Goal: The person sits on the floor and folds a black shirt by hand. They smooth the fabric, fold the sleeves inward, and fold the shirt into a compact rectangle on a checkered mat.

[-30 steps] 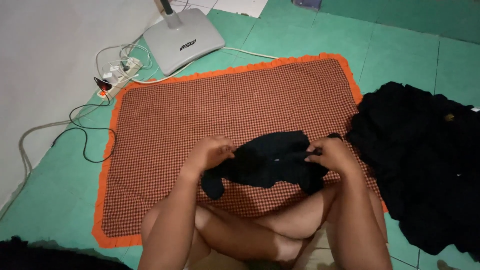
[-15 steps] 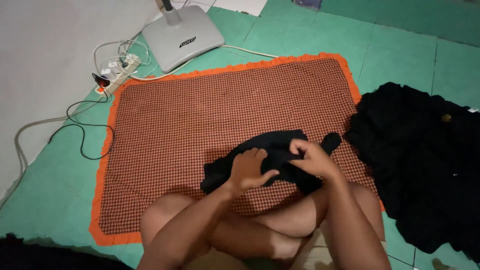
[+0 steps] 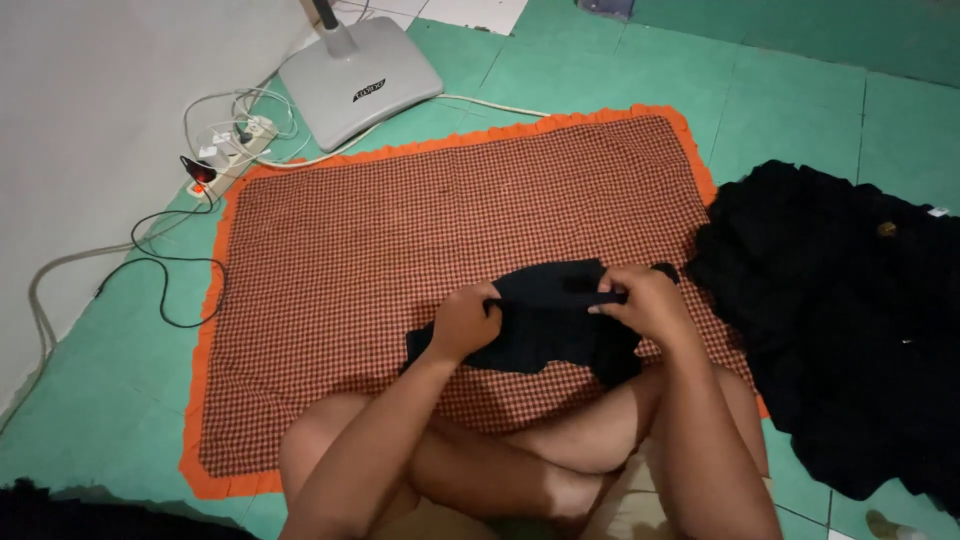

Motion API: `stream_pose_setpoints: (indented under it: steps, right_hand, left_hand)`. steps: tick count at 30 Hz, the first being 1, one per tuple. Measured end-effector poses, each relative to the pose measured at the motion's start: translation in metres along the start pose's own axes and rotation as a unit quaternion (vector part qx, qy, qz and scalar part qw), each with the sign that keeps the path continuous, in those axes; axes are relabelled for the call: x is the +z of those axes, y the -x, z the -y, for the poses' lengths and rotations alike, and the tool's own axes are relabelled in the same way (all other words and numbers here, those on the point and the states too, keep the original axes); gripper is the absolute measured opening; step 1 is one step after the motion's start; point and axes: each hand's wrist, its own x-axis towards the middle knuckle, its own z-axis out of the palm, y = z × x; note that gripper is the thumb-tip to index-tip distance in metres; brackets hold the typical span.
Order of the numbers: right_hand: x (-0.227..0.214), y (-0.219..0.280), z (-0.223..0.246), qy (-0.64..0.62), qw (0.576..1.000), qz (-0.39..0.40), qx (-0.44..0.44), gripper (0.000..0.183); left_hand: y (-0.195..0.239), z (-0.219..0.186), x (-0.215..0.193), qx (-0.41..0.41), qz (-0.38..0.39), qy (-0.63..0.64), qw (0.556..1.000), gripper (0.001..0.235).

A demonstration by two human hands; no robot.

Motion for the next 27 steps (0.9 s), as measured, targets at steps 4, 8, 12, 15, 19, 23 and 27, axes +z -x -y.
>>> stream_pose_setpoints:
  steps: [4, 8, 12, 15, 19, 23, 27]
  right_hand:
    - [0.003, -0.003, -0.003, -0.031, 0.998, 0.021, -0.058, 0.031]
    - [0.005, -0.005, -0.005, -0.084, 0.994, 0.016, -0.072, 0.015]
    - [0.021, -0.008, -0.027, -0.12, 0.989, -0.024, -0.078, 0.012]
    - [0.02, -0.01, -0.029, -0.17, 0.981, -0.043, -0.081, 0.009]
    - [0.01, -0.005, -0.019, -0.21, 0.975, -0.047, -0.061, 0.014]
    - [0.02, -0.006, -0.028, -0.254, 0.965, -0.031, -0.063, 0.017]
    - [0.006, 0.001, -0.003, -0.274, 0.956, 0.018, -0.104, 0.012]
  left_hand:
    - [0.007, -0.018, -0.019, 0.083, -0.04, 0.012, 0.996, 0.018]
    - [0.012, -0.021, -0.032, 0.15, -0.109, -0.111, 0.976, 0.007]
    - [0.008, 0.002, -0.013, 0.19, -0.156, -0.184, 0.952, 0.015]
    - [-0.005, 0.027, 0.01, 0.204, -0.174, -0.078, 0.96, 0.014]
    - [-0.013, 0.012, -0.01, 0.221, -0.204, 0.096, 0.949, 0.023]
    - [-0.003, -0.013, -0.042, -0.053, -0.01, 0.205, 0.977, 0.011]
    - [0.001, -0.011, -0.051, -0.002, -0.004, 0.201, 0.98, 0.014]
